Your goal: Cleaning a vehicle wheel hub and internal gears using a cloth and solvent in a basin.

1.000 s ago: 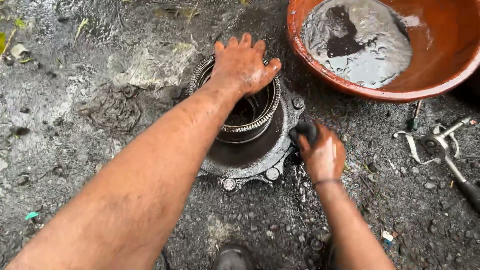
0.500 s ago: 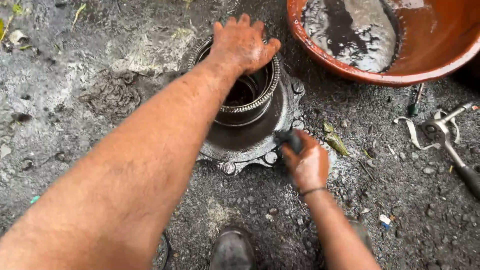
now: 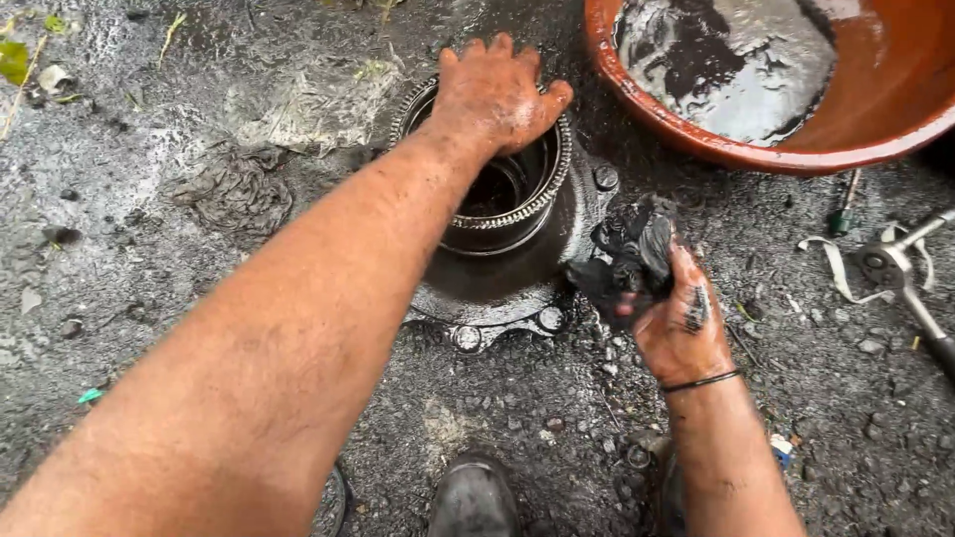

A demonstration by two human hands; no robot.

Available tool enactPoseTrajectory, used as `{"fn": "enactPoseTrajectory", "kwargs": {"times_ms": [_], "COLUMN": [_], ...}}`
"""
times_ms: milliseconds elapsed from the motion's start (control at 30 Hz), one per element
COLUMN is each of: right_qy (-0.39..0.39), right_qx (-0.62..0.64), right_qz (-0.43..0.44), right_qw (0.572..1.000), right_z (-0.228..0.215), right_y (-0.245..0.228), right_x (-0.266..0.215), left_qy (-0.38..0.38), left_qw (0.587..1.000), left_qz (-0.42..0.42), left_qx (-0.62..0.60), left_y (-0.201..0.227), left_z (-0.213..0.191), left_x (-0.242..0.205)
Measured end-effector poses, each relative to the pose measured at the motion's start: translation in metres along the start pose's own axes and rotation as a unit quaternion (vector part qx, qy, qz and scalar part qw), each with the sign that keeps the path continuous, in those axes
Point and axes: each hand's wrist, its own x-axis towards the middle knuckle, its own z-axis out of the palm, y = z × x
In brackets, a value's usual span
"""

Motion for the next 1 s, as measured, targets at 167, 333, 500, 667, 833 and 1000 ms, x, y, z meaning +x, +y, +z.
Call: {"fn": "enactPoseTrajectory", "kwargs": {"times_ms": [167, 333, 500, 667, 833, 1000], "right_qy": [0.085, 0.057, -0.037, -0.113, -0.052, 0.140], "right_qx": [-0.544, -0.707, -0.719, -0.724, -0.681, -0.252], "right_qz": [-0.219, -0.297, -0.329, -0.355, -0.347, 0.017], "right_qw": [0.806, 0.640, 0.612, 0.581, 0.643, 0.957], "right_z": [0.001, 0.030, 0.045, 0.022, 0.025, 0.045], "right_y": [0.048, 0.073, 0.062, 0.064, 0.078, 0.059], "right_x": [-0.011, -0.051, -0.063, -0.039, -0.040, -0.016], "left_qy": [0.001, 0.007, 0.049, 0.037, 0.040, 0.026], "left_qw": [1.000, 1.000, 0.999, 0.999, 0.999, 1.000], "left_qz": [0.001, -0.007, 0.016, -0.001, -0.001, -0.006], "left_qx": [-0.012, -0.014, -0.017, -0.023, -0.025, -0.010], "left_y": [0.001, 0.000, -0.004, -0.003, -0.002, -0.002], "left_z": [-0.002, -0.004, 0.007, 0.000, 0.001, 0.013], "left_x": [-0.004, -0.004, 0.004, -0.004, -0.002, 0.010]}}
